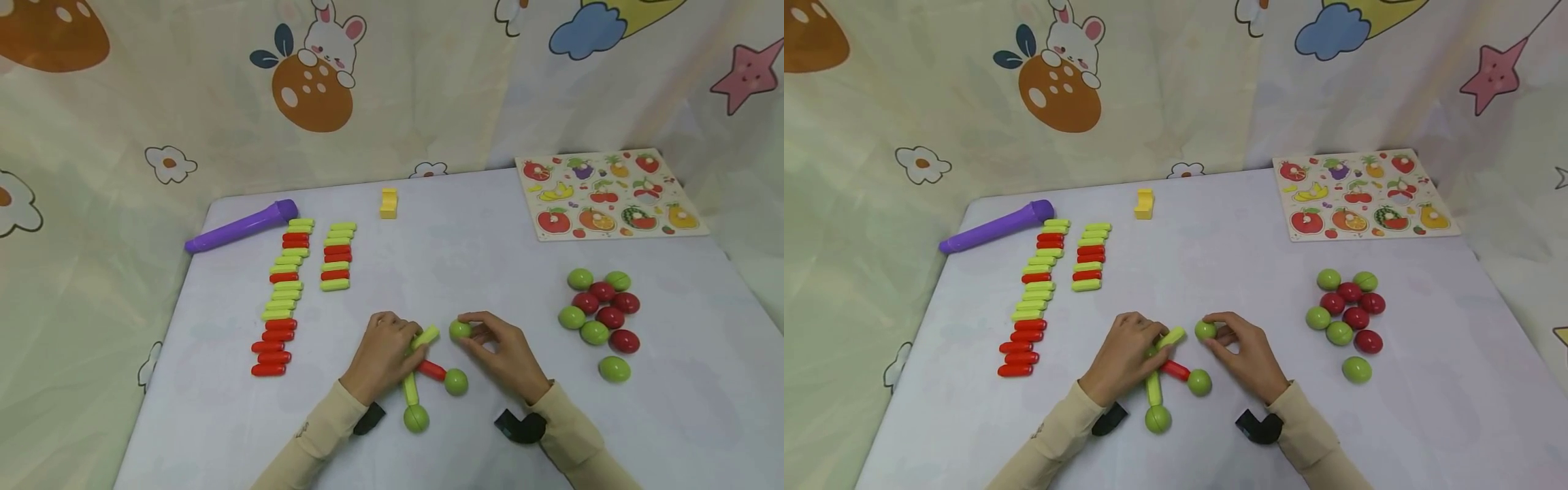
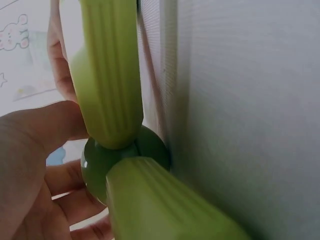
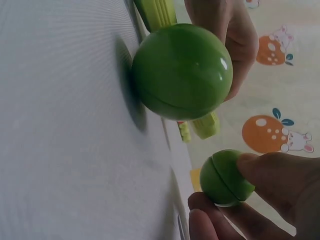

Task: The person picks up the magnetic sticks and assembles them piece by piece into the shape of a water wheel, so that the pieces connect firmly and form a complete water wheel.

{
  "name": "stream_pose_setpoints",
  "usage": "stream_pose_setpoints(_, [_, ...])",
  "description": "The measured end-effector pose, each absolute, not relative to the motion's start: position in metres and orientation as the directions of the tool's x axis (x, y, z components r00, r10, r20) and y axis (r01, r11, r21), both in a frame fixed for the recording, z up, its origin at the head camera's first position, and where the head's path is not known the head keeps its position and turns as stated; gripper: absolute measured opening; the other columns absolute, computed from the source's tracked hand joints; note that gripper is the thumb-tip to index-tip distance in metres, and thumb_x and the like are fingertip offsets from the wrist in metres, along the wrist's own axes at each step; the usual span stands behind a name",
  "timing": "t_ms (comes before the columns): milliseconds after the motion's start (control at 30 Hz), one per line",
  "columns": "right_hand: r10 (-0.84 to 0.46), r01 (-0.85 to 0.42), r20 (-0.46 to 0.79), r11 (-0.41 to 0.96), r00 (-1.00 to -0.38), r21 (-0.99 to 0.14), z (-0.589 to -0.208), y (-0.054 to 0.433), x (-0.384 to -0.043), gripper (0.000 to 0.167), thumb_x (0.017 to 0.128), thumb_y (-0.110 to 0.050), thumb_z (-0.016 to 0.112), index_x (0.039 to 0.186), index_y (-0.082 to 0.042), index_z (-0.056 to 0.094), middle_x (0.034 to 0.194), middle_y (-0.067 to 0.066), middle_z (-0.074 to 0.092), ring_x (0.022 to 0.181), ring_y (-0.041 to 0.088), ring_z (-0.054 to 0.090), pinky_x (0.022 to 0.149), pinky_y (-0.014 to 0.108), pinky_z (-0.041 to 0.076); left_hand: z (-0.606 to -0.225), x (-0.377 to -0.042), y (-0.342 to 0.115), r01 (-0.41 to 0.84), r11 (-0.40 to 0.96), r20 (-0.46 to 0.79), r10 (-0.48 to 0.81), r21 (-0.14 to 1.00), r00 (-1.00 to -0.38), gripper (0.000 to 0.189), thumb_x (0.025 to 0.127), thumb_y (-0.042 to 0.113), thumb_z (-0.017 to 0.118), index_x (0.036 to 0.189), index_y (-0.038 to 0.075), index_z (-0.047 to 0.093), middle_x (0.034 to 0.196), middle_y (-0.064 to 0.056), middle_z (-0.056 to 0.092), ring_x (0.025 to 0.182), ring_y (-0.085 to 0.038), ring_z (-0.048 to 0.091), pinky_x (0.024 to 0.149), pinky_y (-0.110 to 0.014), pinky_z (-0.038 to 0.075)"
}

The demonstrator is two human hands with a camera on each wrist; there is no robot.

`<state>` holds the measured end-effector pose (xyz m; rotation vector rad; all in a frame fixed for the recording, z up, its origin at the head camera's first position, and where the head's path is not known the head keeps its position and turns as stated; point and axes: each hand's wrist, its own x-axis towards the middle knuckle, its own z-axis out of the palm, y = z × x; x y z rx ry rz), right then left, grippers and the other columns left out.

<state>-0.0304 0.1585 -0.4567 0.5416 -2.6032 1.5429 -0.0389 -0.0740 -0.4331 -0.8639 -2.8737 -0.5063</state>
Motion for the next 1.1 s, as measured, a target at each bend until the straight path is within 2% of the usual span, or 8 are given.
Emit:
stream_pose_setpoints(200, [-0.277,-0.323,0.231,0.356,-0.933,-0.877,-0.456,0.155,-0.029,0.044,0.079,0.005,0.073,0.119,-0.007,0.06,0.113,0.01,0.066,0.083,0.021,0.069,0.072,0.028,0.056,-0.433,-0.037,-0.072,0.594,0.748,0.214,0.554,0.297,-0.805,0.019,0.085,0.03,0.069,0.094,0.013,0.071,0.087,0.004,0.071,0.082,-0.014,0.054,0.093,-0.037,0.04])
stream_pose_setpoints(333, [-0.311,-0.329,0.226,0.334,-0.923,-0.883,-0.455,0.151,-0.028,0.043,0.08,0.005,0.072,0.12,-0.006,0.06,0.117,0.01,0.065,0.086,0.02,0.068,0.074,0.027,0.056,-0.433,-0.035,-0.07,0.615,0.737,0.233,0.569,0.281,-0.789,0.021,0.085,0.031,0.069,0.098,0.014,0.071,0.089,0.003,0.071,0.082,-0.014,0.055,0.094,-0.038,0.04])
stream_pose_setpoints(567, [-0.304,-0.361,0.249,0.401,-0.919,-0.842,-0.455,0.154,-0.029,0.045,0.08,0.003,0.073,0.122,-0.007,0.06,0.117,0.008,0.066,0.077,0.011,0.066,0.07,0.026,0.055,-0.432,-0.034,-0.07,0.616,0.75,0.199,0.583,0.239,-0.788,0.027,0.088,0.035,0.067,0.106,0.015,0.07,0.092,0.002,0.071,0.087,-0.015,0.056,0.097,-0.038,0.038])
stream_pose_setpoints(733, [-0.2,-0.346,0.282,0.519,-0.938,-0.782,-0.447,0.171,-0.03,0.04,0.081,0.003,0.072,0.118,-0.008,0.062,0.106,0.005,0.065,0.07,0.004,0.058,0.065,0.018,0.05,-0.422,-0.036,-0.082,0.594,0.759,0.206,0.557,0.265,-0.804,0.03,0.089,0.037,0.066,0.108,0.013,0.068,0.092,0.001,0.066,0.092,-0.018,0.058,0.093,-0.039,0.042])
stream_pose_setpoints(833, [-0.12,-0.305,0.299,0.63,-0.947,-0.714,-0.437,0.188,-0.029,0.031,0.082,0.002,0.072,0.111,-0.007,0.065,0.096,0.003,0.064,0.067,0.007,0.053,0.061,0.015,0.046,-0.417,-0.038,-0.093,0.55,0.785,0.226,0.503,0.286,-0.834,0.025,0.088,0.032,0.068,0.103,0.012,0.068,0.088,0.001,0.065,0.087,-0.018,0.057,0.085,-0.036,0.044])
stream_pose_setpoints(900, [-0.083,-0.271,0.311,0.727,-0.947,-0.631,-0.428,0.2,-0.026,0.026,0.081,-0.002,0.073,0.106,-0.007,0.066,0.09,0.004,0.063,0.065,0.01,0.052,0.054,0.016,0.043,-0.414,-0.039,-0.1,0.528,0.8,0.229,0.478,0.287,-0.848,0.022,0.086,0.03,0.071,0.099,0.012,0.068,0.085,0.001,0.064,0.082,-0.017,0.055,0.078,-0.034,0.045])
stream_pose_setpoints(1000, [-0.03,-0.179,0.318,0.874,-0.948,-0.451,-0.411,0.222,-0.015,0.026,0.078,-0.011,0.078,0.101,-0.006,0.067,0.086,0.01,0.061,0.06,0.016,0.052,0.044,0.024,0.039,-0.414,-0.036,-0.107,0.53,0.795,0.212,0.486,0.295,-0.848,0.024,0.083,0.034,0.074,0.096,0.014,0.067,0.079,0.005,0.061,0.075,-0.013,0.051,0.071,-0.029,0.043])
stream_pose_setpoints(1100, [0.08,-0.008,0.263,0.948,-0.961,-0.32,-0.397,0.245,0.0,0.035,0.074,-0.018,0.08,0.101,-0.001,0.066,0.091,0.021,0.059,0.061,0.03,0.054,0.038,0.036,0.039,-0.415,-0.029,-0.109,0.569,0.767,0.192,0.536,0.295,-0.822,0.029,0.082,0.04,0.075,0.094,0.016,0.065,0.076,0.008,0.056,0.069,-0.009,0.046,0.066,-0.025,0.04])
